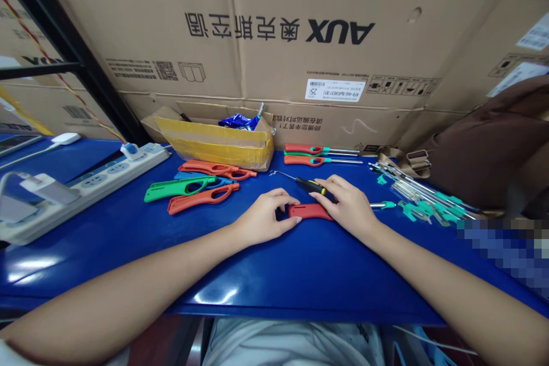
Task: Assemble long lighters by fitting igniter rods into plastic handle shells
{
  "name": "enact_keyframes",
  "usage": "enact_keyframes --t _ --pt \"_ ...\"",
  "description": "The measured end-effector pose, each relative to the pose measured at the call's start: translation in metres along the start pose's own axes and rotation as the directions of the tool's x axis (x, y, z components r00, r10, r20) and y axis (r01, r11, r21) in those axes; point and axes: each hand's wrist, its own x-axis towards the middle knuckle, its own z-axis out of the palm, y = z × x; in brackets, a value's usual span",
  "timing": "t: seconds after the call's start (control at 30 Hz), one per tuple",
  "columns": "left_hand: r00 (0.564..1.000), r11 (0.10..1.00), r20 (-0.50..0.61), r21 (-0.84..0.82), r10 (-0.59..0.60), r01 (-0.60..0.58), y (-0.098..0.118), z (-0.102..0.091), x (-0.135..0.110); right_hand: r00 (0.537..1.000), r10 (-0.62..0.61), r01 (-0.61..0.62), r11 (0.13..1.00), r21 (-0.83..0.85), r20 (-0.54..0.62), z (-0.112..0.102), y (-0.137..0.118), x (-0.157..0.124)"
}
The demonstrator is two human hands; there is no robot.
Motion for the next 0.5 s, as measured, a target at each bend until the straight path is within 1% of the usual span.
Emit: enact_keyframes --t 0.13,0.33,0.5 --pt "1.0 1.0 -0.005 0.003 0.01 -0.01 0.0 0.0 0.0 1.0 0.017 -0.017 1.0 0.002 -0.002 -0.001 0.0 0.0" --pt "1.0 1.0 -0.005 -0.013 0.005 -0.005 0.0 -0.001 -0.001 0.998 0.051 -0.049 0.998 0.037 -0.048 -0.007 0.003 0.001" --pt "1.0 1.0 -0.007 -0.003 0.012 -0.012 0.001 -0.002 0.0 0.991 0.112 -0.102 0.988 0.118 -0.08 -0.015 0.006 0.003"
